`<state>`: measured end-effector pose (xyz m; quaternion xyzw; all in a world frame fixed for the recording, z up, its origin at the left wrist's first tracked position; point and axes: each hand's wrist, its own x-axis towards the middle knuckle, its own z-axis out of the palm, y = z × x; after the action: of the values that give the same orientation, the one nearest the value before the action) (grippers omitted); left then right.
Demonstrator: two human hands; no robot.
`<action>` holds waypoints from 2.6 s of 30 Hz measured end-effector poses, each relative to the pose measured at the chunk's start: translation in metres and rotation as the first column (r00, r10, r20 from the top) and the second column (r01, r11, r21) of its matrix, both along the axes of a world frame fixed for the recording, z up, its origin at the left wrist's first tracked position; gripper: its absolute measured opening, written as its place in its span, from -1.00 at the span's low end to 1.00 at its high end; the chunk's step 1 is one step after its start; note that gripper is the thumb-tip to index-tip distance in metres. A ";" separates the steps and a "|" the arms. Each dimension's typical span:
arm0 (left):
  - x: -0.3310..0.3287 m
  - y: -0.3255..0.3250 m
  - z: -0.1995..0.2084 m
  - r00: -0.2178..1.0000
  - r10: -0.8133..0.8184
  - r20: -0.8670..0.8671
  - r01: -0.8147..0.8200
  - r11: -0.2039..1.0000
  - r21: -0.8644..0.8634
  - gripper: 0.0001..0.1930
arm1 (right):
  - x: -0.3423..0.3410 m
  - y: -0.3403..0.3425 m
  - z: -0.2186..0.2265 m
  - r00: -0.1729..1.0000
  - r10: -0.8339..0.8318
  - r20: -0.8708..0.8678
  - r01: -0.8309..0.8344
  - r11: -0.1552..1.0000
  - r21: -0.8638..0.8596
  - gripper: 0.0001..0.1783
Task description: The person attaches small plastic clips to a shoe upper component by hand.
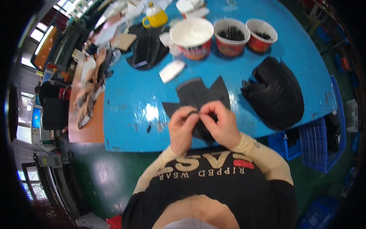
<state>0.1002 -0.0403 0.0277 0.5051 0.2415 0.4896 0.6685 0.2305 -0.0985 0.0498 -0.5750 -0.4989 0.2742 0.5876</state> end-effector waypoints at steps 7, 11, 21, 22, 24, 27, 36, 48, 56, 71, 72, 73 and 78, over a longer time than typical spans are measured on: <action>-0.009 -0.003 0.007 0.980 -0.187 0.065 0.195 0.970 -0.146 -0.85 | 0.016 -0.008 -0.008 0.738 0.190 -0.648 -0.342 0.933 -0.116 -0.82; -0.023 -0.002 0.001 0.939 -0.311 -0.149 0.322 0.945 0.052 -0.75 | 0.022 -0.021 -0.002 0.790 0.291 -0.539 -0.400 0.911 -0.095 -0.79; -0.032 -0.002 -0.008 0.930 -0.098 -0.355 0.204 0.939 0.276 -0.77 | 0.028 -0.017 0.001 0.645 0.237 -0.726 -0.446 0.889 -0.107 -0.79; -0.032 0.000 -0.005 0.887 0.039 -0.459 0.185 0.883 0.432 -0.76 | 0.032 -0.013 0.005 0.747 0.252 -0.615 -0.386 0.918 -0.091 -0.80; -0.028 0.009 0.004 0.805 0.269 -0.528 0.218 0.694 0.686 -0.74 | 0.046 0.006 0.000 0.983 0.181 -0.019 -0.182 0.970 -0.160 -0.83; -0.023 0.008 -0.001 0.801 0.289 -0.524 0.248 0.636 0.731 -0.72 | 0.056 0.031 -0.012 0.931 0.184 0.315 -0.130 0.974 -0.186 -0.83; -0.021 0.004 0.000 0.734 0.316 -0.601 0.298 0.645 0.704 -0.71 | 0.056 0.042 -0.019 0.732 0.232 0.641 -0.251 0.966 -0.063 -0.80; 0.006 0.014 0.007 0.549 0.445 -0.707 0.410 0.593 0.692 -0.67 | 0.057 0.048 -0.012 0.721 0.280 0.634 -0.232 0.960 -0.160 -0.83; 0.008 0.012 0.007 0.528 0.453 -0.719 0.414 0.602 0.683 -0.64 | 0.058 0.030 -0.022 0.653 0.116 0.748 -0.217 0.975 0.038 -0.81; -0.032 -0.006 0.005 0.976 -0.184 -0.118 0.167 0.976 -0.137 -0.84 | 0.001 -0.011 -0.013 0.964 0.244 -0.109 -0.250 0.968 -0.038 -0.85; -0.033 -0.007 0.004 0.977 -0.170 -0.127 0.150 0.977 -0.152 -0.82 | -0.002 -0.012 -0.015 0.946 0.223 -0.234 -0.247 0.966 -0.079 -0.83; -0.034 -0.007 0.002 0.978 -0.156 -0.136 0.132 0.977 -0.170 -0.80 | -0.004 -0.012 -0.016 0.914 0.192 -0.356 -0.250 0.961 -0.122 -0.82; -0.035 -0.003 0.005 0.948 -0.019 -0.318 0.107 0.960 0.261 -0.80 | 0.002 -0.007 -0.010 0.946 0.183 0.267 -0.204 0.978 0.051 -0.80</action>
<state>0.0657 -0.0437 0.0327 0.6715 0.2578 0.4103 0.5607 0.2329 -0.1051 0.0403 -0.5310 -0.6362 0.2329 0.5090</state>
